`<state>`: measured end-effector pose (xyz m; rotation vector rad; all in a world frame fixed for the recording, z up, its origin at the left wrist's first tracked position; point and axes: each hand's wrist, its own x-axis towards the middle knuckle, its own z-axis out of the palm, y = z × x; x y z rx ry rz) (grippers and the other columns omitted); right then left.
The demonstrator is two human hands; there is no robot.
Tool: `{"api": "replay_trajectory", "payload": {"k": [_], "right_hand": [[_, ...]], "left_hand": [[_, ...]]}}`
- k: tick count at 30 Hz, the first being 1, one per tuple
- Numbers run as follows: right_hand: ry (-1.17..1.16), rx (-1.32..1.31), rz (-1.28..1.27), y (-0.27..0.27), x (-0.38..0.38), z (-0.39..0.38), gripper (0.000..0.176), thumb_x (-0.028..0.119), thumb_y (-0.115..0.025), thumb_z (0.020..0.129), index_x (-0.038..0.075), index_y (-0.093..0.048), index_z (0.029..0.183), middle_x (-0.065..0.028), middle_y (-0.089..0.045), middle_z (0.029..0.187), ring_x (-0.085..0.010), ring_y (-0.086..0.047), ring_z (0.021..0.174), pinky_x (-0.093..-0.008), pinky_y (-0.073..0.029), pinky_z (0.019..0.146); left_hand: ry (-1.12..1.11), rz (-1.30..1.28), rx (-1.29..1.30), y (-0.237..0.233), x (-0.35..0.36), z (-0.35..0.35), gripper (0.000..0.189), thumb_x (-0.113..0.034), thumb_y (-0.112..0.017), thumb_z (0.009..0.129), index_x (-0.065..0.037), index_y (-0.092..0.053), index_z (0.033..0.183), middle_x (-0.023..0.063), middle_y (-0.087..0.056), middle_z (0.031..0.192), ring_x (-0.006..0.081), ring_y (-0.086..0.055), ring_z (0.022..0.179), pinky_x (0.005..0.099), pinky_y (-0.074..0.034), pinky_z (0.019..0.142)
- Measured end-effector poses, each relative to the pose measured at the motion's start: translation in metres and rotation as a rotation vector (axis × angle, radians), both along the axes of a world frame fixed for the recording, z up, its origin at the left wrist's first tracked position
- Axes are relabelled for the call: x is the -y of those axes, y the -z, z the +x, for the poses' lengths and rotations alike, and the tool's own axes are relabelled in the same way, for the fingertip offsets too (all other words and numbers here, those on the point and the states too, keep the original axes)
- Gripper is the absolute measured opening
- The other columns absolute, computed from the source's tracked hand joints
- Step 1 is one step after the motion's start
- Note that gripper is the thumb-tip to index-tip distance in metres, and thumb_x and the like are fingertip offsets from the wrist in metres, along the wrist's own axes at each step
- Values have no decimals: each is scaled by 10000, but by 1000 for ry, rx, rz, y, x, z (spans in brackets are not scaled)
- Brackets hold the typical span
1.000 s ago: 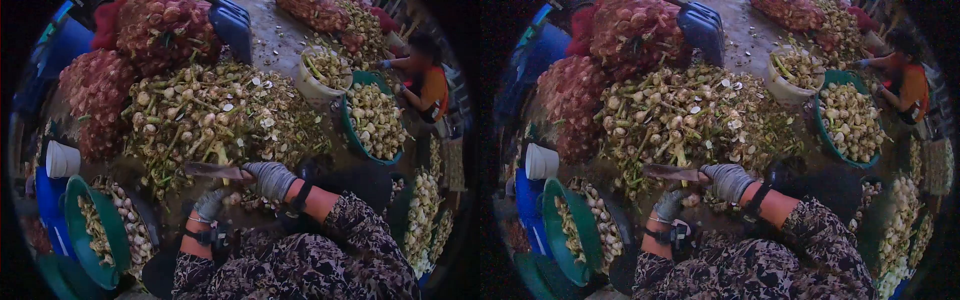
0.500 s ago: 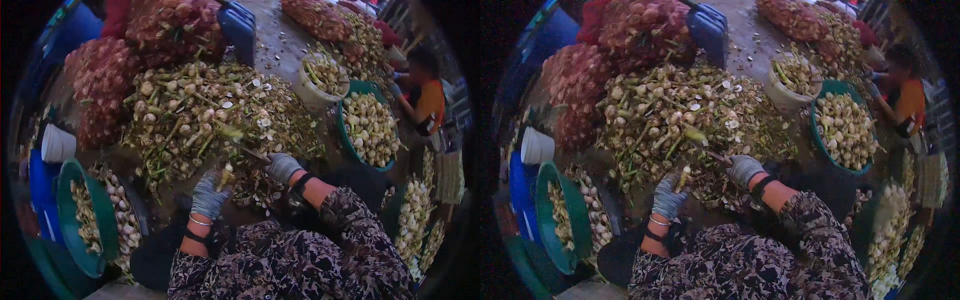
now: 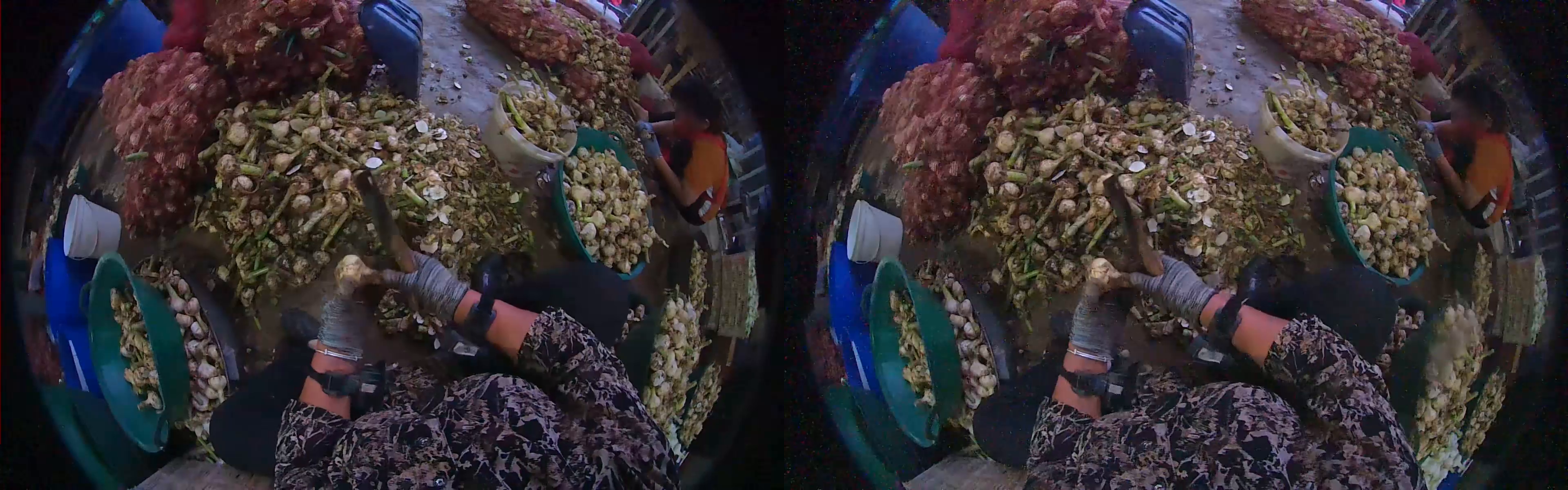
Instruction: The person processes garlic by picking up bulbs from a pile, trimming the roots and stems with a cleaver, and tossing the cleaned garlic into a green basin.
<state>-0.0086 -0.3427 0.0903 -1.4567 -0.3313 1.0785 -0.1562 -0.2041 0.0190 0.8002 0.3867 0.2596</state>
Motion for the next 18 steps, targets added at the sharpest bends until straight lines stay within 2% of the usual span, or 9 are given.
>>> {"api": "replay_trajectory", "payload": {"k": [1, 3, 4, 6, 7, 9, 10, 12, 18], "right_hand": [[-75, 79, -74, 11, -1, -2, 484, 378, -731, 858, 78, -607, 1216, -18, -653, 945, -107, -557, 807, -304, -480, 745], [-145, 168, -128, 15, -2, -7, 446, 388, -718, 862, 111, -608, 1194, -46, -666, 899, -181, -606, 789, -338, -495, 725], [-144, 170, -128, 11, -1, -6, 446, 388, -718, 862, 111, -608, 1194, -46, -666, 899, -181, -606, 789, -338, -495, 725], [-163, 618, -132, -1, 6, 0, 375, 345, -698, 866, 100, -615, 1137, -106, -683, 882, -293, -648, 773, -381, -507, 701], [-159, 617, -132, -19, 9, 2, 375, 345, -698, 866, 100, -615, 1137, -106, -683, 882, -293, -648, 773, -381, -507, 701], [-362, 914, -285, -59, 18, 6, 330, 284, -691, 845, 94, -610, 1103, -144, -673, 866, -360, -653, 788, -422, -510, 680], [-361, 912, -291, -75, 20, 6, 330, 284, -691, 845, 94, -610, 1103, -144, -673, 866, -360, -653, 788, -422, -510, 680], [-632, 919, -369, -94, 23, 7, 318, 207, -702, 796, 109, -611, 1085, -132, -669, 854, -357, -660, 805, -436, -517, 684], [-655, 1095, -300, -77, 29, 1, 373, 162, -729, 714, 138, -621, 1070, -127, -666, 847, -345, -669, 825, -440, -531, 692]], "left_hand": [[-1, 0, 1, -15, 2, 2, 530, -365, -692, 884, -56, -518, 1278, 93, -589, 1215, 255, -565, 1104, 370, -442, 1001], [-9, -402, -81, -63, 13, 10, 481, -382, -662, 903, -82, -535, 1257, 84, -595, 1188, 239, -552, 1121, 377, -421, 1017], [-8, -401, -79, -64, 12, 12, 481, -382, -662, 903, -82, -535, 1257, 84, -595, 1188, 239, -552, 1121, 377, -421, 1017], [151, -136, 173, -66, 8, 17, 461, -375, -652, 907, -91, -533, 1250, 69, -581, 1211, 218, -540, 1130, 373, -425, 1004], [155, -135, 172, -69, 5, 17, 461, -375, -652, 907, -91, -533, 1250, 69, -581, 1211, 218, -540, 1130, 373, -425, 1004], [183, 286, 93, -75, 0, 16, 438, -360, -587, 942, -100, -499, 1283, 67, -548, 1262, 202, -528, 1149, 354, -418, 1009], [172, 383, 54, -65, -2, 14, 435, -346, -583, 946, -94, -494, 1289, 70, -547, 1268, 204, -533, 1149, 353, -421, 1012], [132, 326, 15, -36, -6, 9, 430, -319, -573, 954, -83, -483, 1302, 78, -545, 1280, 206, -543, 1149, 352, -428, 1019], [140, 6, 4, 96, -23, -13, 419, -236, -545, 979, -49, -451, 1342, 99, -537, 1315, 215, -571, 1148, 348, -449, 1039]]}}
